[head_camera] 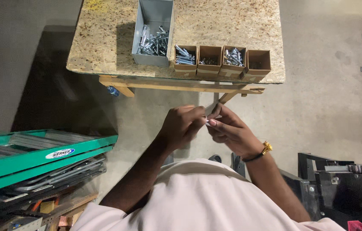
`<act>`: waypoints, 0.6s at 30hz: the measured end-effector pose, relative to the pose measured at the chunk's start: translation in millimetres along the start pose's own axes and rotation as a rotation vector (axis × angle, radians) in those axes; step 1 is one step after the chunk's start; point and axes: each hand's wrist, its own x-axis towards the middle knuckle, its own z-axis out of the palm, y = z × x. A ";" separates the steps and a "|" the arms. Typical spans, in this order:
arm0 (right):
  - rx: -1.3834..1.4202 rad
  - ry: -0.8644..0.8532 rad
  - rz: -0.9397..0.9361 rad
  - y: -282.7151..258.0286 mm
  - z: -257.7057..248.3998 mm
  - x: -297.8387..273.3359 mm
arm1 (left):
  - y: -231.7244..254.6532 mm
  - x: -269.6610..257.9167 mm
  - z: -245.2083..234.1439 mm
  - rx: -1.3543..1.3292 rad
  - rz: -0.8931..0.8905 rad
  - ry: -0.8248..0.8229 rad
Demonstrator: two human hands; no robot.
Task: The person repeatedly picks up screws and nuts from a metal bin, threads them onto a bolt, and places the assembled fasteners into small cardboard boxes on a workbench. The person continues this repetitive assembly and sorting process throughout the clip.
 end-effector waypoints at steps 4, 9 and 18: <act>0.085 0.009 0.010 -3.5 5.3 0.8 | 10.8 5.8 -3.1 -0.026 0.017 0.049; 0.066 0.010 -0.011 5.5 -10.0 3.6 | 24.3 14.8 0.2 -0.076 0.095 0.133; 0.146 -0.006 -0.037 7.7 -9.7 2.2 | 14.4 16.8 1.7 -0.036 0.142 0.171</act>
